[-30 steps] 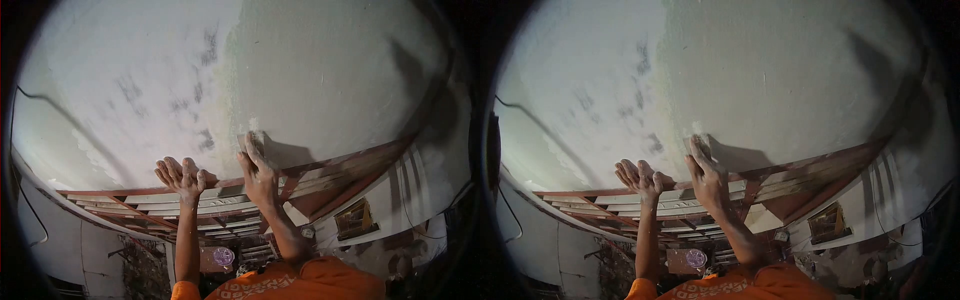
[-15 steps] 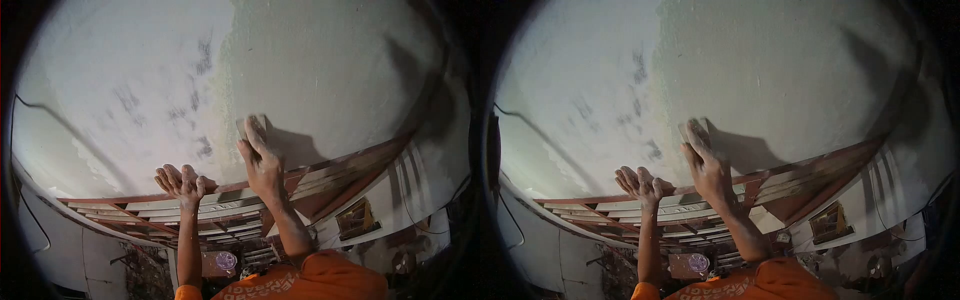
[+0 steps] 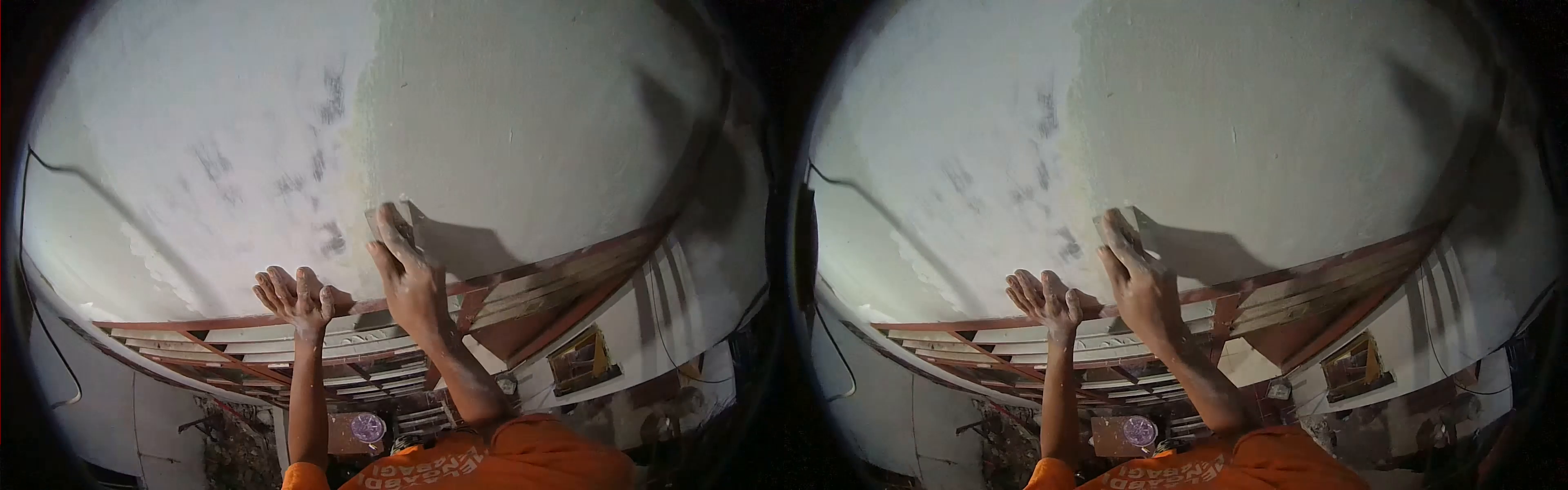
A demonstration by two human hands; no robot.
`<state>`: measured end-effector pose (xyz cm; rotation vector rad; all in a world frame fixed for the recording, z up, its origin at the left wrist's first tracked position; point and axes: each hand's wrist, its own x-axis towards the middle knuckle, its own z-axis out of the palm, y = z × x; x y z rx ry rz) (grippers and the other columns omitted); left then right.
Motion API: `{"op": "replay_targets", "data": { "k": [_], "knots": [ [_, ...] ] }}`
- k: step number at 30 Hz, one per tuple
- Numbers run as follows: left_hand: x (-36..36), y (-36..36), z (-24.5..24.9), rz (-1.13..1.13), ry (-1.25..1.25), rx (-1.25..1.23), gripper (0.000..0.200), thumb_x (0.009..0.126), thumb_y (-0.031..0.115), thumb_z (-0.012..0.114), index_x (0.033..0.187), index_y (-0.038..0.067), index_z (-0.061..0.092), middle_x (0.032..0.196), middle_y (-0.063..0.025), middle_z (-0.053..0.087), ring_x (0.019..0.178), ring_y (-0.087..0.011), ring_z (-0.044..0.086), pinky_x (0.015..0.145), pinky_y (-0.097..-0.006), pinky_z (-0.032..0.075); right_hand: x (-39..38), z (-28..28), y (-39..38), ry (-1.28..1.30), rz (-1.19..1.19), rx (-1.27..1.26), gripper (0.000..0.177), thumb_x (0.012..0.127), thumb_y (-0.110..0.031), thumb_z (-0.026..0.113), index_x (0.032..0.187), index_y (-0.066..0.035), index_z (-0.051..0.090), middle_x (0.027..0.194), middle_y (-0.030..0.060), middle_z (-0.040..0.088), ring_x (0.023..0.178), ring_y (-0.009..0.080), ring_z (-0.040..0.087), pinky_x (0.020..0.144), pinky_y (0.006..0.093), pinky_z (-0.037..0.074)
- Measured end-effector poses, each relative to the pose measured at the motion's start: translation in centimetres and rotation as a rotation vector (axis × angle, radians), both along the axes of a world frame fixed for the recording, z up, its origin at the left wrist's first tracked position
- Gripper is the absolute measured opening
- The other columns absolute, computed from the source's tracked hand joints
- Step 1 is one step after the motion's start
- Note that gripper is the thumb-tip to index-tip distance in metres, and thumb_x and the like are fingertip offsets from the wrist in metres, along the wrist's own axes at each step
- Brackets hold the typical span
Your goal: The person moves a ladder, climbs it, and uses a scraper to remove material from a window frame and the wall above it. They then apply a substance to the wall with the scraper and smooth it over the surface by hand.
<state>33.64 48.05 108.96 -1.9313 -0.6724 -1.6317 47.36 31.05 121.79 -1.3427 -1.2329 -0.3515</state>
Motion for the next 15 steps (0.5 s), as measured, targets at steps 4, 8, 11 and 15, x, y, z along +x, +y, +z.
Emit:
{"op": "replay_targets", "data": {
  "k": [4,8,11,15],
  "knots": [
    [0.0,0.1,-0.3,-0.037,-0.038,-0.026,0.059,0.094,0.050,0.047,0.147,0.025,0.041,0.154,-0.0238,0.029,0.144,-0.0452,0.022,0.115,-0.0619,0.014,-0.3,1.3,-0.2,-0.011,-0.010,0.008,0.042,0.094,-0.011,0.061,0.134,-0.002,0.054,0.130,0.0217,0.058,0.114,0.0360,0.061,0.087,0.0385,0.054],
    [-0.2,0.3,-0.5,-0.042,-0.044,-0.005,0.058,0.094,0.049,0.047,0.147,0.026,0.041,0.153,-0.0235,0.030,0.144,-0.0452,0.022,0.115,-0.0620,0.013,-0.9,-2.9,-0.8,0.080,0.033,-0.073,0.042,0.094,-0.012,0.061,0.134,-0.002,0.054,0.130,0.0226,0.058,0.115,0.0358,0.061,0.085,0.0389,0.055],
    [0.1,0.1,-0.2,-0.018,-0.027,-0.006,0.058,0.096,0.048,0.044,0.147,0.023,0.040,0.153,-0.0243,0.030,0.144,-0.0461,0.022,0.115,-0.0626,0.014,-0.9,-3.0,-0.8,0.130,0.048,-0.108,0.041,0.095,-0.011,0.060,0.135,-0.002,0.053,0.128,0.0236,0.059,0.121,0.0355,0.057,0.092,0.0400,0.053],
    [-0.1,0.1,-0.1,-0.016,0.000,-0.005,0.057,0.098,0.047,0.041,0.148,0.020,0.038,0.153,-0.0254,0.029,0.143,-0.0469,0.021,0.114,-0.0633,0.014,-0.7,0.0,0.3,0.159,0.127,-0.048,0.041,0.095,-0.012,0.060,0.134,-0.002,0.054,0.131,0.0239,0.057,0.122,0.0348,0.056,0.093,0.0405,0.052]
  ]
}}
